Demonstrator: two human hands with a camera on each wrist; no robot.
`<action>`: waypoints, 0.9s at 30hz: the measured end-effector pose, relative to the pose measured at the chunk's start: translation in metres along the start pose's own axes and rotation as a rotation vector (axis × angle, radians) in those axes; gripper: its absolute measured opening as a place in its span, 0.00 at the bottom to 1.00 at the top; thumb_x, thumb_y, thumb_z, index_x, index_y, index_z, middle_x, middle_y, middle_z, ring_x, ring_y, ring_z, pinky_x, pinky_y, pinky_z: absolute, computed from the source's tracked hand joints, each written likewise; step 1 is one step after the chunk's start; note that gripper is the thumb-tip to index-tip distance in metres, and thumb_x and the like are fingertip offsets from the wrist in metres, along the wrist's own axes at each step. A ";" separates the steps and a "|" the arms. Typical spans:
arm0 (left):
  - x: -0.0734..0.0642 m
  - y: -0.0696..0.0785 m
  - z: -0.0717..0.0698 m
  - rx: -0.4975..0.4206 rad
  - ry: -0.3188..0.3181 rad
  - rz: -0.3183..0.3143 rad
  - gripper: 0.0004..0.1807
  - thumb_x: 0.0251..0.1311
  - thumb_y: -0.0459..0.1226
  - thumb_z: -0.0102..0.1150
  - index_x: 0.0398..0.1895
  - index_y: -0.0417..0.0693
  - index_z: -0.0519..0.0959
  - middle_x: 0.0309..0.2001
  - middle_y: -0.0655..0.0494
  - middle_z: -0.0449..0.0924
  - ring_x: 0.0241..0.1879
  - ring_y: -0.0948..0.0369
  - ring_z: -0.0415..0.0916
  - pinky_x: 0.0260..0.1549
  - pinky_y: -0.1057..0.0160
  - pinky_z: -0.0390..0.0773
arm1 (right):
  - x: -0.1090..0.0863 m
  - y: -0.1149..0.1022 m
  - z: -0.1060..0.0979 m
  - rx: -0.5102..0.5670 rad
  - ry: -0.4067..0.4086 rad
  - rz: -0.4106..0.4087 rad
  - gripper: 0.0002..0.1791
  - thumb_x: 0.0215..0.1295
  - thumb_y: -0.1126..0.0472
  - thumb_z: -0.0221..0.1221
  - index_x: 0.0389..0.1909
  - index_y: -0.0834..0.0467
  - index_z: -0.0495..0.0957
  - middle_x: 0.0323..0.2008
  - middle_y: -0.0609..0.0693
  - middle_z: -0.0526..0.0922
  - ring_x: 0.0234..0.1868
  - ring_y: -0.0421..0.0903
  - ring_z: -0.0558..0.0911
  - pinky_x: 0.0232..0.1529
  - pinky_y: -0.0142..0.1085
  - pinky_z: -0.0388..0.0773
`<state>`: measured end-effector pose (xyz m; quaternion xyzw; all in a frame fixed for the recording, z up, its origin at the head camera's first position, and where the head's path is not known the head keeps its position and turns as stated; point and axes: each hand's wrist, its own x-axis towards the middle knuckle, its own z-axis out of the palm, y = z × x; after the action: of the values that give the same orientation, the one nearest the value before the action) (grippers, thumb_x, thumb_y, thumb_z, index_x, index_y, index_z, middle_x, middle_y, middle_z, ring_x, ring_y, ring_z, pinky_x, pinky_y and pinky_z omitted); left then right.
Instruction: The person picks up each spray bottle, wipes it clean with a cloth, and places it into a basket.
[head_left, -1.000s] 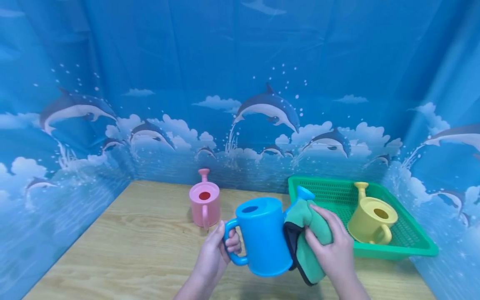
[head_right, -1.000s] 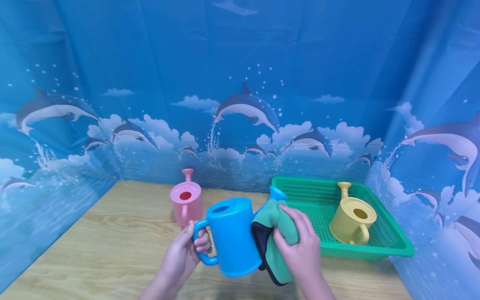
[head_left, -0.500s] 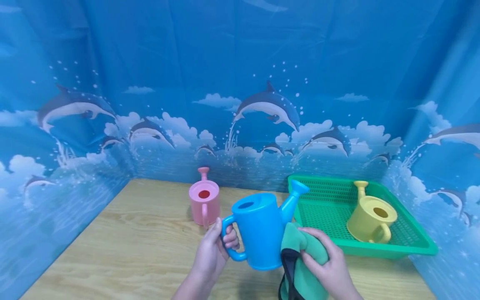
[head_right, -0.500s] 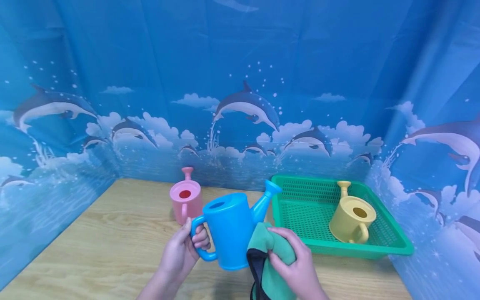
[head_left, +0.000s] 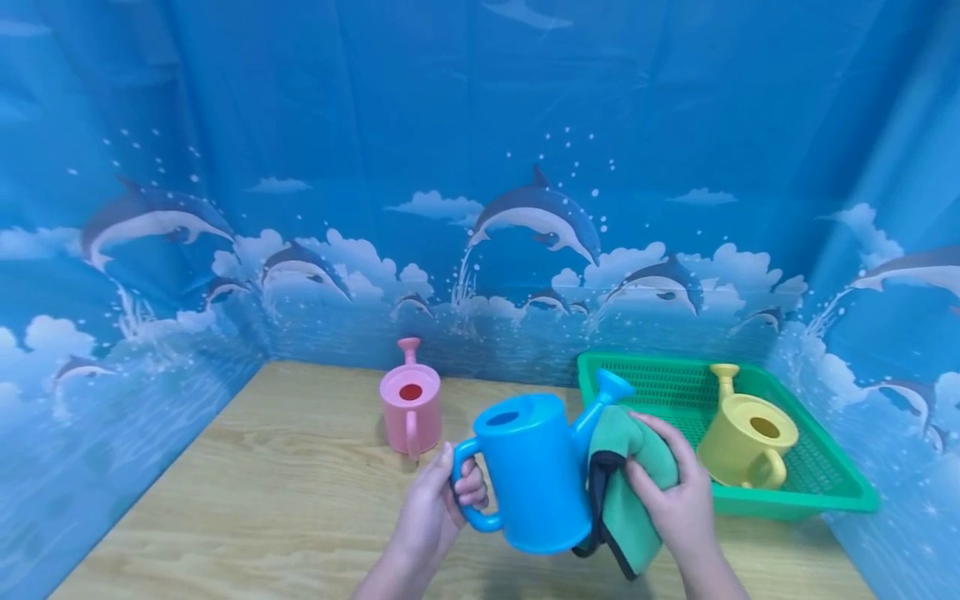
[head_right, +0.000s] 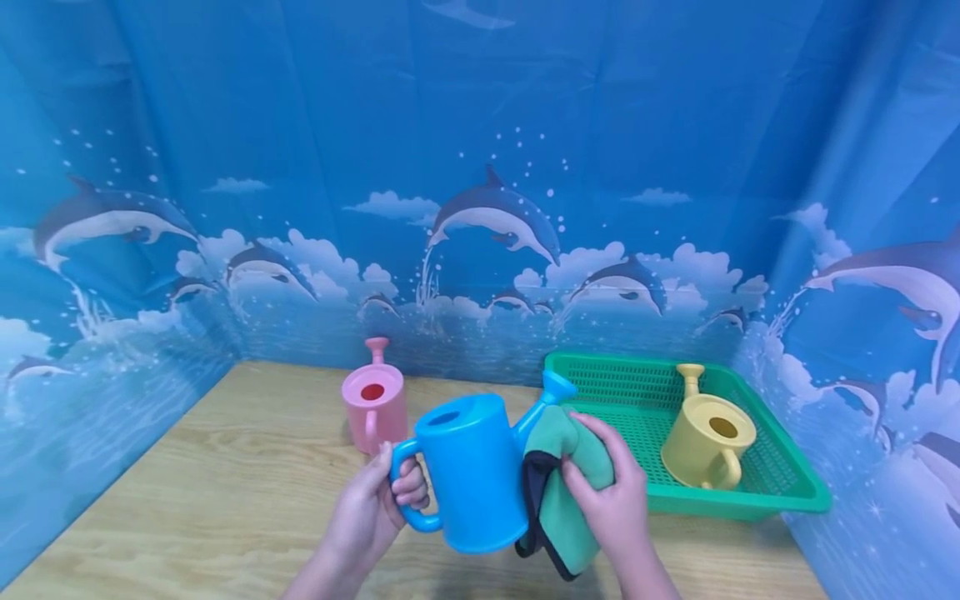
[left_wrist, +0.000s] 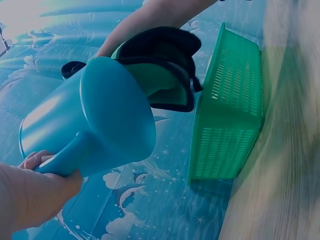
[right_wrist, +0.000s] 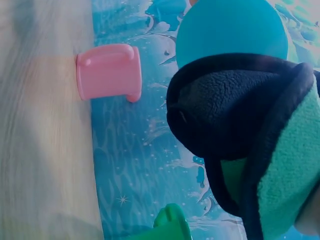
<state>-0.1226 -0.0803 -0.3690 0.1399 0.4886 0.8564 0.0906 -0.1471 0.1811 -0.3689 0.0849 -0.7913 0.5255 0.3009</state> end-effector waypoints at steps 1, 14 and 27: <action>0.000 0.000 0.000 0.002 -0.002 -0.006 0.21 0.77 0.49 0.23 0.29 0.52 0.62 0.23 0.65 0.59 0.26 0.68 0.60 0.37 0.67 0.67 | 0.000 0.000 0.000 0.000 0.009 0.021 0.26 0.53 0.77 0.62 0.55 0.60 0.76 0.48 0.25 0.76 0.41 0.31 0.75 0.35 0.26 0.72; 0.001 -0.002 0.002 -0.011 0.058 -0.003 0.21 0.77 0.49 0.22 0.29 0.51 0.62 0.23 0.65 0.59 0.25 0.68 0.60 0.36 0.68 0.66 | -0.012 -0.001 0.007 -0.071 -0.049 -0.087 0.28 0.51 0.75 0.66 0.55 0.56 0.78 0.50 0.27 0.76 0.44 0.28 0.75 0.38 0.25 0.71; 0.000 0.004 0.000 -0.039 0.100 0.006 0.22 0.77 0.52 0.23 0.29 0.51 0.62 0.23 0.64 0.59 0.25 0.68 0.59 0.36 0.68 0.66 | -0.019 0.001 0.007 -0.041 -0.115 -0.236 0.31 0.44 0.78 0.67 0.52 0.54 0.80 0.49 0.46 0.82 0.48 0.27 0.76 0.41 0.21 0.71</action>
<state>-0.1225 -0.0821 -0.3653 0.0968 0.4755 0.8719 0.0662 -0.1351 0.1714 -0.3826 0.2013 -0.8022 0.4646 0.3163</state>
